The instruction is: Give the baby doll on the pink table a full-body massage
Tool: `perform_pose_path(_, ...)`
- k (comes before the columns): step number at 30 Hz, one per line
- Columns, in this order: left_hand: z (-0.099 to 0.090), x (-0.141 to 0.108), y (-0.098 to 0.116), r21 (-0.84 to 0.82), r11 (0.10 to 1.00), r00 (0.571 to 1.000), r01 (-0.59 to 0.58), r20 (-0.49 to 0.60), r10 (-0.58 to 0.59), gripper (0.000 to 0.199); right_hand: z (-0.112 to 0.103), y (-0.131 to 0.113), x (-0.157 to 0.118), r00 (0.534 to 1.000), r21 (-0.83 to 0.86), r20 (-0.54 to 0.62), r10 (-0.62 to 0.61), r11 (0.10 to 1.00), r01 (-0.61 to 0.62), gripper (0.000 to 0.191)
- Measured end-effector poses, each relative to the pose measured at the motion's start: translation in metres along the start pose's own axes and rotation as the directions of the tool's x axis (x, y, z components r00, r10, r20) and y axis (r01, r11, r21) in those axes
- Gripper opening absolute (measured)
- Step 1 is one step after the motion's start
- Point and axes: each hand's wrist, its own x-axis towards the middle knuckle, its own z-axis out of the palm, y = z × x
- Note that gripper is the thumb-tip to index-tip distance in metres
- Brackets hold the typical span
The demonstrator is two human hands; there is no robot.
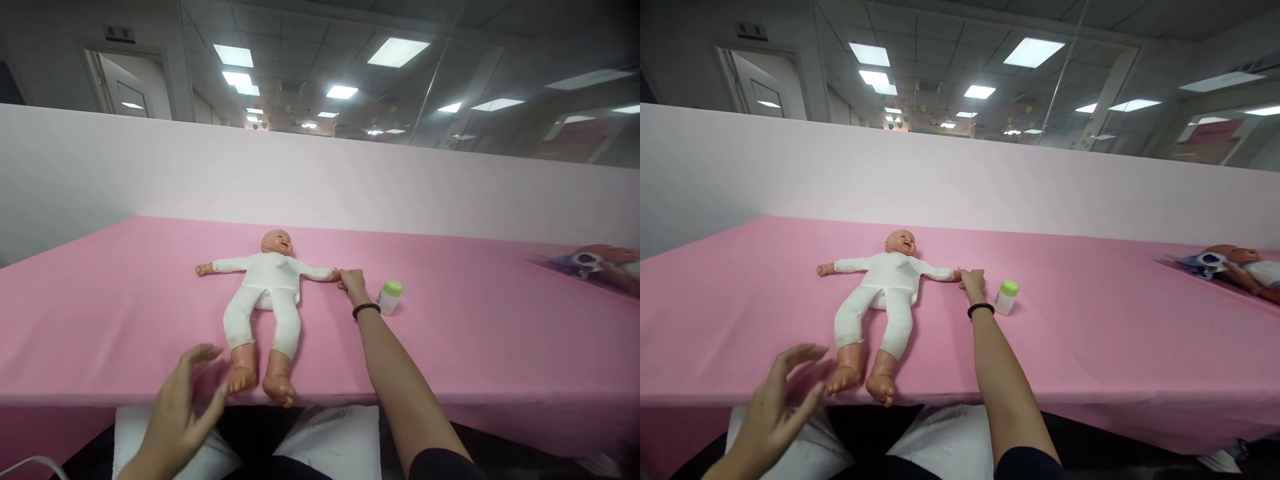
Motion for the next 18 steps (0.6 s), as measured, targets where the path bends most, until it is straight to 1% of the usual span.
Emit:
perform_pose_path(1,-0.005,0.018,0.0,-0.002,1.0,0.999,0.018,0.032,-0.017,0.04,-0.002,-0.004,-0.003,1.0,-0.053,0.008,0.014,0.999,-0.013,0.042)
perform_pose_path(3,-0.013,0.065,-0.004,0.042,0.996,0.992,0.074,0.103,-0.078,0.042,-0.005,-0.015,-0.008,0.999,-0.159,0.012,0.031,0.987,-0.028,0.044)
perform_pose_path(5,-0.012,0.118,-0.015,0.182,0.971,0.968,0.153,0.171,-0.185,0.046,-0.009,-0.029,-0.017,1.0,-0.237,-0.001,0.018,0.971,-0.018,0.049)
perform_pose_path(6,-0.008,0.145,-0.024,0.26,0.945,0.949,0.2,0.19,-0.253,0.047,-0.011,-0.037,-0.024,1.0,-0.291,0.004,-0.017,0.957,0.018,0.05)
perform_pose_path(7,-0.002,0.169,-0.036,0.329,0.912,0.925,0.244,0.204,-0.321,0.049,-0.014,-0.045,-0.034,0.997,-0.349,0.019,-0.071,0.934,0.073,0.049)
perform_pose_path(8,0.005,0.19,-0.051,0.397,0.873,0.894,0.284,0.218,-0.39,0.052,-0.018,-0.052,-0.046,0.987,-0.424,0.064,-0.151,0.891,0.164,0.046)
perform_pose_path(9,0.013,0.207,-0.066,0.452,0.841,0.87,0.298,0.234,-0.434,0.054,-0.023,-0.058,-0.063,0.96,-0.494,0.137,-0.244,0.823,0.28,0.041)
perform_pose_path(10,0.022,0.221,-0.083,0.466,0.832,0.86,0.3,0.246,-0.448,0.057,-0.029,-0.061,-0.083,0.927,-0.521,0.198,-0.319,0.767,0.375,0.032)
perform_pose_path(11,0.029,0.23,-0.1,0.439,0.852,0.869,0.285,0.257,-0.423,0.058,-0.035,-0.062,-0.107,0.881,-0.508,0.275,-0.385,0.72,0.473,0.023)
perform_pose_path(12,0.036,0.235,-0.117,0.404,0.874,0.884,0.268,0.257,-0.39,0.058,-0.041,-0.06,-0.134,0.835,-0.474,0.345,-0.43,0.687,0.55,0.023)
perform_pose_path(13,0.041,0.238,-0.133,0.378,0.884,0.892,0.273,0.244,-0.38,0.056,-0.047,-0.054,-0.163,0.784,-0.423,0.409,-0.466,0.665,0.616,0.028)
perform_pose_path(14,0.045,0.238,-0.147,0.358,0.887,0.893,0.294,0.229,-0.388,0.056,-0.052,-0.047,-0.192,0.748,-0.383,0.452,-0.486,0.652,0.655,0.032)
perform_pose_path(15,0.049,0.236,-0.159,0.34,0.89,0.899,0.304,0.208,-0.386,0.056,-0.056,-0.037,-0.22,0.722,-0.358,0.477,-0.501,0.639,0.68,0.033)
perform_pose_path(16,0.051,0.234,-0.17,0.338,0.894,0.904,0.294,0.205,-0.375,0.053,-0.059,-0.027,-0.246,0.708,-0.351,0.501,-0.499,0.63,0.693,0.034)
perform_pose_path(18,0.054,0.23,-0.185,0.349,0.904,0.907,0.247,0.245,-0.342,0.046,-0.063,-0.009,-0.288,0.678,-0.341,0.546,-0.492,0.608,0.717,0.035)
